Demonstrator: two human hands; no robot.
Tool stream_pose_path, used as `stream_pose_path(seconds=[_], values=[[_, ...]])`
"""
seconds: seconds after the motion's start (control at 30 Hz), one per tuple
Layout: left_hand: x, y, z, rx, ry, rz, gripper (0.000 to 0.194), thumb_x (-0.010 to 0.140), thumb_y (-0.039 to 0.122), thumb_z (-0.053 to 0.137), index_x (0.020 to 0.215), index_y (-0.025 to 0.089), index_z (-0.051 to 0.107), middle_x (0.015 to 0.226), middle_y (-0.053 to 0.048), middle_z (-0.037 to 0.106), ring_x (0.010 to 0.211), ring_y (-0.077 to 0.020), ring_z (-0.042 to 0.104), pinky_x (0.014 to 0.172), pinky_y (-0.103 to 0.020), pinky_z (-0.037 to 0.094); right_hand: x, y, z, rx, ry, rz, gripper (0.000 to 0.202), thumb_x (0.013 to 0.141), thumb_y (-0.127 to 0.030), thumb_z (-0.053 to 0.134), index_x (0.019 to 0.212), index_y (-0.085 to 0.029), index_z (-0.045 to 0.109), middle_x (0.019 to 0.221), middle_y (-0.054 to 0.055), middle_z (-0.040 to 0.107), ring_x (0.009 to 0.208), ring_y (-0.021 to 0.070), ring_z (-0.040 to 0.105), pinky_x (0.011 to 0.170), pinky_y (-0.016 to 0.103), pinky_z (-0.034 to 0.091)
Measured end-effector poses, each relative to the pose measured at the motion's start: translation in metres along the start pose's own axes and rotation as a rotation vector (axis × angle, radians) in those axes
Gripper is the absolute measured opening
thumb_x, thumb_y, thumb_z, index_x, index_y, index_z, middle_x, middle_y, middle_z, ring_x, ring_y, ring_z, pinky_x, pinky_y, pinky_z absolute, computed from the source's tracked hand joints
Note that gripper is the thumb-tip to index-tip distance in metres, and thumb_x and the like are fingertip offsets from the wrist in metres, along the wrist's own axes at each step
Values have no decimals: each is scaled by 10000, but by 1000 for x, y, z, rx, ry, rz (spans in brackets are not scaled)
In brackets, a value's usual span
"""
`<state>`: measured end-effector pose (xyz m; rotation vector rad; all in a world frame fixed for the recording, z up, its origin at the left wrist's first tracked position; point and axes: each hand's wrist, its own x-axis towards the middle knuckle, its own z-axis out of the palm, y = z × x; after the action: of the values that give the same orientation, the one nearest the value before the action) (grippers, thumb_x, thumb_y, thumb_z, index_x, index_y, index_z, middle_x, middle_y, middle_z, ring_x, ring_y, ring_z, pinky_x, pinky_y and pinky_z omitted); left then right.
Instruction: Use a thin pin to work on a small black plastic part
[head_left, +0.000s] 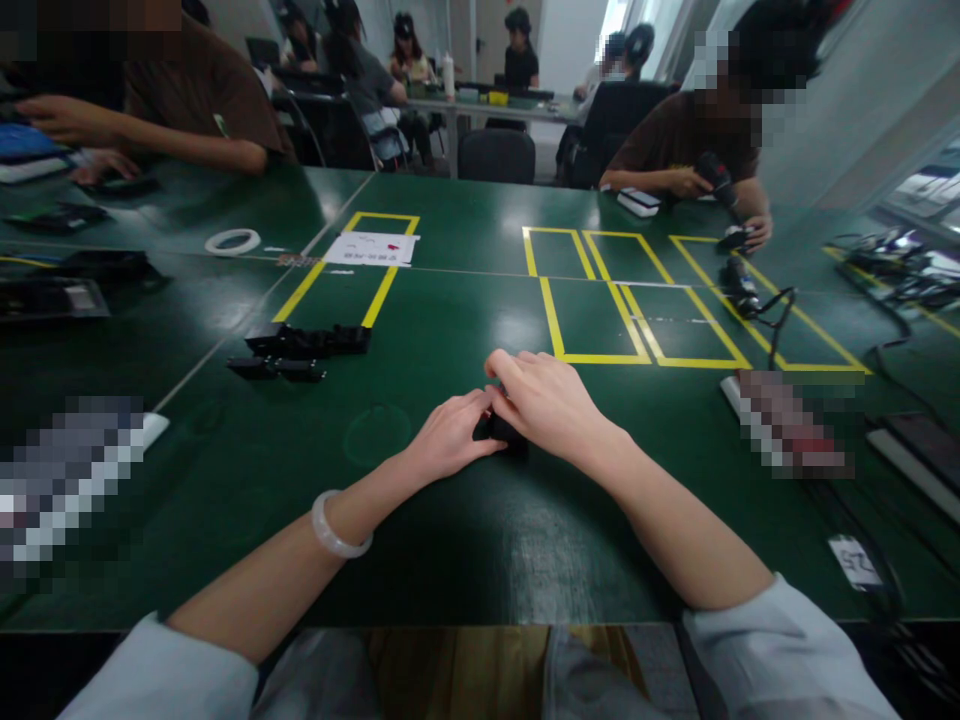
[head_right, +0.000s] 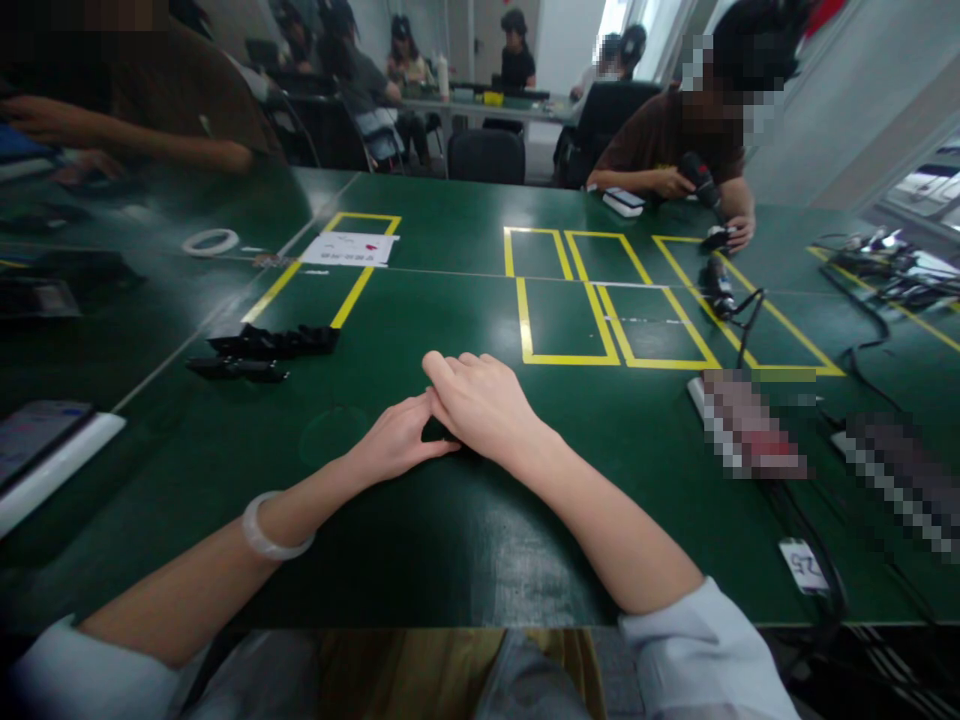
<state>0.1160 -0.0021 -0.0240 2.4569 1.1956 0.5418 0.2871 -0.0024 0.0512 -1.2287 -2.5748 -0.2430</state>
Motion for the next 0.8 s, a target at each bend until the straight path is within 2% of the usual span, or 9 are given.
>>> stream_pose_path(seconds=[0.07,0.13,0.33,0.5,0.7,0.8], values=[[0,0,0,1,2,-3,366,788,373,694,1048,166,542,1023,-73,641,938,-260,635,838,-379,499,1,0,1,-34,-11,10,242,962,-355,378,920,-180,540,714,41,645,672,163,562,636,291,267],[1,0,0,4,-9,-8,338,789,376,692,1016,169,552,1024,-71,641,939,-261,635,835,-381,502,1,0,3,-43,-29,14,259,973,-347,354,903,-185,543,685,37,642,636,155,552,632,293,259],[1,-2,0,24,-25,13,347,803,404,677,1033,166,571,1094,-89,626,1040,-277,609,901,-400,490,1,-2,1,22,-26,3,199,937,-235,366,1063,-172,505,782,29,659,705,153,577,644,274,292],[1,-3,1,34,-11,28,323,809,398,671,1016,162,596,1072,-89,639,1007,-277,617,873,-399,500,1,-2,2,-19,-31,2,222,956,-361,393,956,-183,526,736,34,651,680,160,571,652,287,284],[3,-2,-2,-7,-32,19,343,820,424,653,1032,163,586,1119,-95,622,1043,-276,605,907,-395,488,0,-1,3,-1,-1,-22,165,943,-232,362,965,-181,516,731,18,636,654,147,558,620,275,261],[3,-2,-3,-8,-41,11,366,821,429,652,1061,166,573,1120,-92,621,1033,-273,608,898,-392,491,0,-1,2,-2,6,-19,177,951,-263,359,955,-180,515,724,16,635,650,146,558,632,275,266]])
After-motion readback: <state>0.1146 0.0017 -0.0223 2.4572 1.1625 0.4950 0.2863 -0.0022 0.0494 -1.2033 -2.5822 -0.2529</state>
